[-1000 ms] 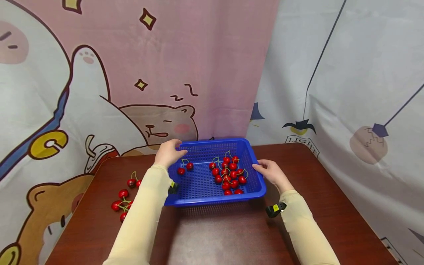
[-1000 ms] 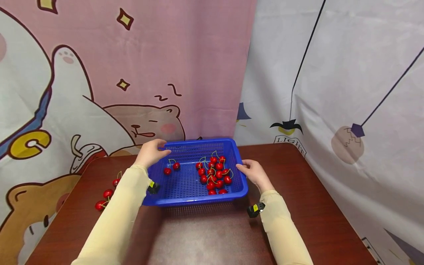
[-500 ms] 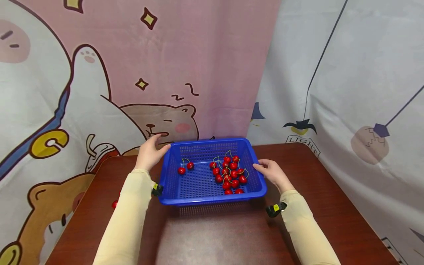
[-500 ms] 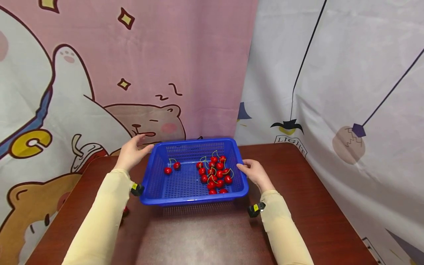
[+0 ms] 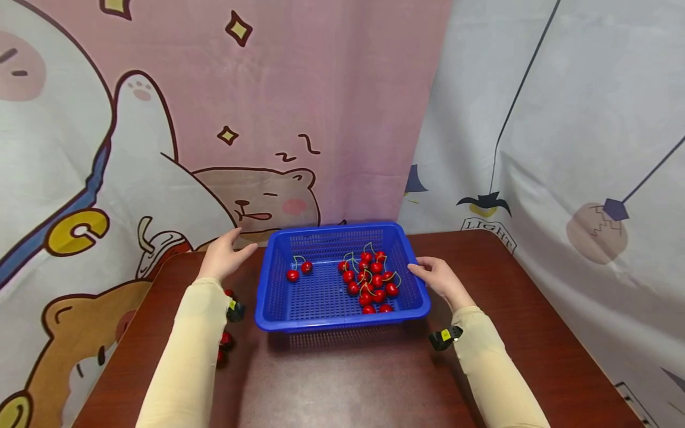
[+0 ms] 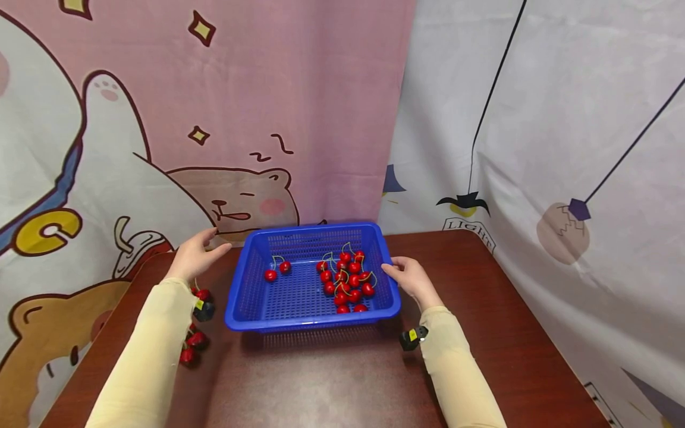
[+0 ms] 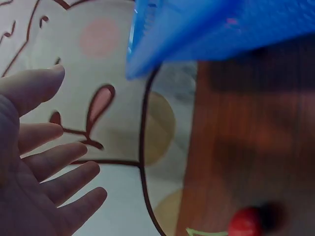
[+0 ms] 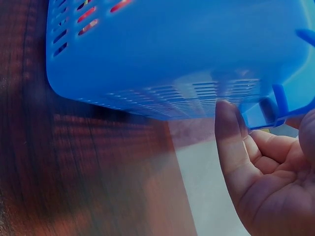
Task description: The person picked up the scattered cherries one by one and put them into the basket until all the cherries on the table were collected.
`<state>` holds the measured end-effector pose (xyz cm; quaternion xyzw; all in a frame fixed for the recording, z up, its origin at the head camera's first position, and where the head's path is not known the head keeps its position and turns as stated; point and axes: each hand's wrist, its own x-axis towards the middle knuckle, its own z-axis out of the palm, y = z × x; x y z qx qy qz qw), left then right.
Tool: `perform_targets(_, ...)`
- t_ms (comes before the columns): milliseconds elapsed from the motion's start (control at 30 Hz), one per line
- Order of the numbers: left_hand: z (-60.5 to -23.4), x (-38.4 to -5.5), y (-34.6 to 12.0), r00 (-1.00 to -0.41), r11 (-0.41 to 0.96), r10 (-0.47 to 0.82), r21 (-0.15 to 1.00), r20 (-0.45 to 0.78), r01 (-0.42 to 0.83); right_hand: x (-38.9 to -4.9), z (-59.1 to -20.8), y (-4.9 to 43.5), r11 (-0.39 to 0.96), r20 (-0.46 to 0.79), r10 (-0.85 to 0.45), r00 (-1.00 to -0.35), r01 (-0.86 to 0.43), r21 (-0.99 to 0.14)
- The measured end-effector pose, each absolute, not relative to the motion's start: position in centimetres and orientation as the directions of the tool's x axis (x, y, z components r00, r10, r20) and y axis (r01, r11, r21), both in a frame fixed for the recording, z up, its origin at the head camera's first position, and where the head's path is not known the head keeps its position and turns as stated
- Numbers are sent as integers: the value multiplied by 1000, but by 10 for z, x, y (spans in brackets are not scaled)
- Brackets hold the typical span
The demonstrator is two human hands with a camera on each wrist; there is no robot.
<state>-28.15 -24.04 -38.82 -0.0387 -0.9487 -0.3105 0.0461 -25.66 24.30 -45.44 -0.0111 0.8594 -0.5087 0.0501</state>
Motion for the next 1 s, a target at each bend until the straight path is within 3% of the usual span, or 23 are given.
perform_targets(1000, -453, -282, -301, -997, 924, 10, 381, -72, -18, -256, -454, 243, 494, -76, -63, -995, 35, -869)
